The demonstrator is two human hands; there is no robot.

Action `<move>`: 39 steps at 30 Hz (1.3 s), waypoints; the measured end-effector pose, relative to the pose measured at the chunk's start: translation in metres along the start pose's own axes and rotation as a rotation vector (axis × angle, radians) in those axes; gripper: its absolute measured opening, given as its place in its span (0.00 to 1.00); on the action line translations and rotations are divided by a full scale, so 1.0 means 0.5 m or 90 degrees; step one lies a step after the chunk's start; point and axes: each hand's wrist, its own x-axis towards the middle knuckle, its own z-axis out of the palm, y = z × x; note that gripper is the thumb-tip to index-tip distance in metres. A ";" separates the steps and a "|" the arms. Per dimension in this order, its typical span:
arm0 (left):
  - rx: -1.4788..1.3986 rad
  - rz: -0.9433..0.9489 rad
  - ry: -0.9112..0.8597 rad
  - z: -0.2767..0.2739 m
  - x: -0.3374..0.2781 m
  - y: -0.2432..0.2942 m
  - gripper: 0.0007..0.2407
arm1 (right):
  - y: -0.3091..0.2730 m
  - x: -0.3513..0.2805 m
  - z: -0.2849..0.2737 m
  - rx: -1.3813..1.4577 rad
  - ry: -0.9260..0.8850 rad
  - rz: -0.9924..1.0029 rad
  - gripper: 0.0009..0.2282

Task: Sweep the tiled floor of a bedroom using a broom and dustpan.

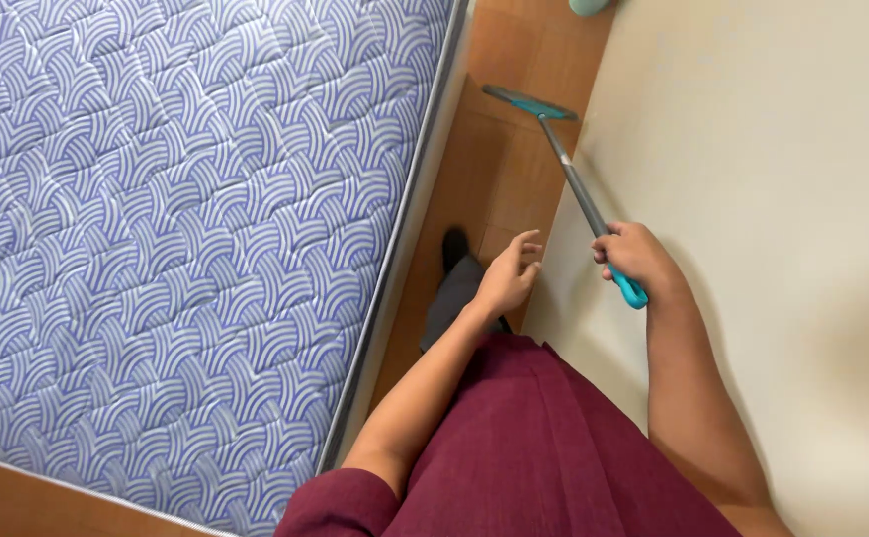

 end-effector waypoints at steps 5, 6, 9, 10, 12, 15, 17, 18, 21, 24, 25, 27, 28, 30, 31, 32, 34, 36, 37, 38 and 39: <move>-0.003 -0.017 0.035 -0.047 0.299 -0.057 0.24 | -0.113 0.220 -0.103 0.043 -0.002 0.001 0.07; -0.004 -0.020 0.036 -0.065 0.362 -0.039 0.24 | -0.143 0.260 -0.132 0.041 -0.004 0.002 0.07; 0.002 -0.047 0.032 -0.122 0.549 0.003 0.24 | -0.241 0.366 -0.203 0.014 -0.030 0.003 0.08; 0.004 -0.042 0.036 -0.136 0.609 0.016 0.24 | -0.281 0.388 -0.226 -0.013 -0.040 0.008 0.09; 0.008 -0.033 0.047 -0.175 0.739 0.050 0.24 | -0.377 0.431 -0.274 -0.043 -0.051 0.006 0.09; 0.034 -0.002 0.076 -0.214 0.873 0.102 0.23 | -0.497 0.471 -0.338 -0.090 -0.072 0.023 0.10; 0.021 -0.007 0.075 -0.246 0.958 0.138 0.23 | -0.574 0.523 -0.377 -0.119 -0.089 0.023 0.11; 0.020 -0.010 0.089 -0.269 0.998 0.147 0.23 | -0.613 0.564 -0.392 -0.127 -0.098 0.017 0.11; -0.039 -0.037 0.115 -0.292 1.111 0.131 0.22 | -0.689 0.700 -0.444 -0.150 -0.141 0.009 0.14; -0.057 -0.007 0.195 -0.339 1.277 0.081 0.21 | -0.790 0.886 -0.487 -0.162 -0.202 -0.046 0.16; -0.063 0.005 0.229 -0.357 1.328 0.083 0.20 | -0.841 0.932 -0.503 -0.179 -0.235 -0.063 0.15; -0.086 0.004 0.290 -0.362 1.401 0.092 0.19 | -0.936 0.991 -0.534 -0.225 -0.287 -0.076 0.15; -0.102 0.008 0.333 -0.350 1.428 0.099 0.18 | -0.981 1.005 -0.549 -0.261 -0.307 -0.072 0.15; -0.111 0.025 0.415 -0.405 1.519 0.128 0.16 | -1.111 1.091 -0.558 -0.318 -0.341 -0.101 0.15; -0.132 0.038 0.443 -0.427 1.534 0.145 0.16 | -1.157 1.131 -0.554 -0.342 -0.359 -0.122 0.15; -0.152 0.053 0.471 -0.449 1.548 0.156 0.15 | -1.199 1.172 -0.546 -0.366 -0.378 -0.144 0.15; -0.210 0.005 0.486 -0.457 1.538 0.265 0.14 | -1.300 1.187 -0.539 -0.424 -0.390 -0.140 0.16; -0.242 -0.023 0.508 -0.517 1.548 0.319 0.14 | -1.405 1.212 -0.488 -0.468 -0.405 -0.168 0.17; -0.256 -0.040 0.513 -0.540 1.560 0.322 0.13 | -1.444 1.223 -0.461 -0.487 -0.392 -0.176 0.19; -0.270 -0.056 0.517 -0.565 1.571 0.323 0.13 | -1.482 1.232 -0.433 -0.506 -0.379 -0.185 0.21; -0.270 -0.055 0.536 -0.591 1.590 0.314 0.13 | -1.512 1.253 -0.405 -0.516 -0.389 -0.197 0.21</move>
